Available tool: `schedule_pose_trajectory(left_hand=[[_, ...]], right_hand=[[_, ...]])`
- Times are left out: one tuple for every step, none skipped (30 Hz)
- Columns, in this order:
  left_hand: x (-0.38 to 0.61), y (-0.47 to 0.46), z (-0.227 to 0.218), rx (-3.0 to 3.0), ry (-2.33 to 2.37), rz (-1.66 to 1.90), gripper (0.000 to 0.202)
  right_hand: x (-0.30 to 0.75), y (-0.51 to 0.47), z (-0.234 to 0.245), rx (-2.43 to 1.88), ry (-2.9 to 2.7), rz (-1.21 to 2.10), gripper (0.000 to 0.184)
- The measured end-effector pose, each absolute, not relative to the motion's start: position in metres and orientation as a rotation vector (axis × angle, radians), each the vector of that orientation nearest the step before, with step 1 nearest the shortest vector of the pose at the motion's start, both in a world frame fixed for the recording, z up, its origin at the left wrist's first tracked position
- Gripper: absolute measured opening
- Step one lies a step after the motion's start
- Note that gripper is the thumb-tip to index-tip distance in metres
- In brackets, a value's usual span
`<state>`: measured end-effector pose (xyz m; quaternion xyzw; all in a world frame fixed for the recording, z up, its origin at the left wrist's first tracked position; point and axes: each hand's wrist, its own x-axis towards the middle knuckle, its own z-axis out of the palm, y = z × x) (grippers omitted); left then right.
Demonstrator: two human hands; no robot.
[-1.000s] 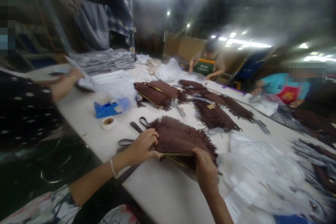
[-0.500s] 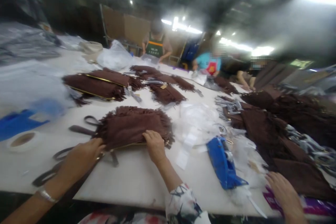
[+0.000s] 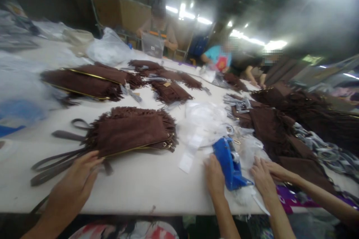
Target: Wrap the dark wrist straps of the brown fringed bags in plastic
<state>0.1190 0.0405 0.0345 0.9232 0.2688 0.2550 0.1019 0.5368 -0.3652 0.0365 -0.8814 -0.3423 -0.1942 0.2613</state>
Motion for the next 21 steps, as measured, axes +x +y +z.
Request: schedule_pose_trajectory(left_hand=[[0.131,0.032,0.037,2.72,0.727,0.761,0.026],[0.142,0.023,0.038,2.717,0.659,0.752,0.025],[0.151,0.015,0.038,2.715,0.599,0.733,0.024],[0.157,0.009,0.036,2.716,0.557,0.709,0.024],[0.16,0.004,0.034,2.714,0.539,0.689,0.024],[0.16,0.0,0.03,2.711,0.532,0.678,0.025],[0.158,-0.002,0.026,2.708,0.537,0.68,0.025],[0.155,-0.002,0.022,2.707,0.546,0.684,0.025],[0.151,-0.002,0.019,2.705,0.553,0.69,0.025],[0.149,-0.002,0.016,2.707,0.554,0.692,0.025],[0.148,-0.003,0.014,2.709,0.552,0.693,0.025],[0.15,-0.004,0.013,2.714,0.542,0.698,0.025],[0.154,-0.007,0.014,2.719,0.517,0.704,0.025],[0.162,-0.011,0.016,2.722,0.477,0.711,0.024],[0.174,-0.016,0.02,2.724,0.419,0.713,0.024],[0.188,-0.024,0.024,2.723,0.348,0.706,0.024],[0.206,-0.032,0.029,2.72,0.272,0.693,0.025],[0.225,-0.042,0.033,2.715,0.196,0.663,0.025],[0.246,-0.052,0.037,2.708,0.13,0.641,0.025],[0.268,-0.062,0.04,2.706,0.071,0.616,0.026],[0.291,-0.073,0.042,2.706,0.016,0.584,0.028]], right_hand=[[0.562,-0.384,0.043,-2.323,-1.042,-0.509,0.029],[0.585,-0.401,0.046,-2.309,-1.045,-0.515,0.028],[0.605,-0.417,0.045,-2.293,-1.069,-0.514,0.029],[0.622,-0.429,0.04,-2.269,-1.13,-0.507,0.031],[0.635,-0.439,0.033,-2.264,-1.166,-0.5,0.033],[0.645,-0.447,0.024,-2.262,-1.212,-0.484,0.035],[0.652,-0.453,0.014,-2.27,-1.247,-0.462,0.035],[0.657,-0.458,0.005,-2.294,-1.258,-0.433,0.033],[0.661,-0.462,-0.003,-2.327,-1.255,-0.397,0.032],[0.663,-0.466,-0.009,-2.365,-1.24,-0.356,0.03],[0.665,-0.468,-0.013,-2.406,-1.21,-0.315,0.029],[0.666,-0.47,-0.015,-2.446,-1.166,-0.278,0.028],[0.666,-0.471,-0.016,-2.482,-1.117,-0.243,0.028],[0.665,-0.471,-0.015,-2.511,-1.07,-0.211,0.028],[0.664,-0.47,-0.014,-2.531,-1.023,-0.185,0.029],[0.663,-0.468,-0.013,-2.544,-0.981,-0.163,0.029],[0.661,-0.466,-0.012,-2.552,-0.949,-0.147,0.029],[0.66,-0.464,-0.011,-2.556,-0.925,-0.136,0.028],[0.659,-0.462,-0.011,-2.558,-0.906,-0.132,0.028],[0.658,-0.461,-0.01,-2.559,-0.894,-0.131,0.027],[0.659,-0.461,-0.007,-2.561,-0.889,-0.132,0.026]])
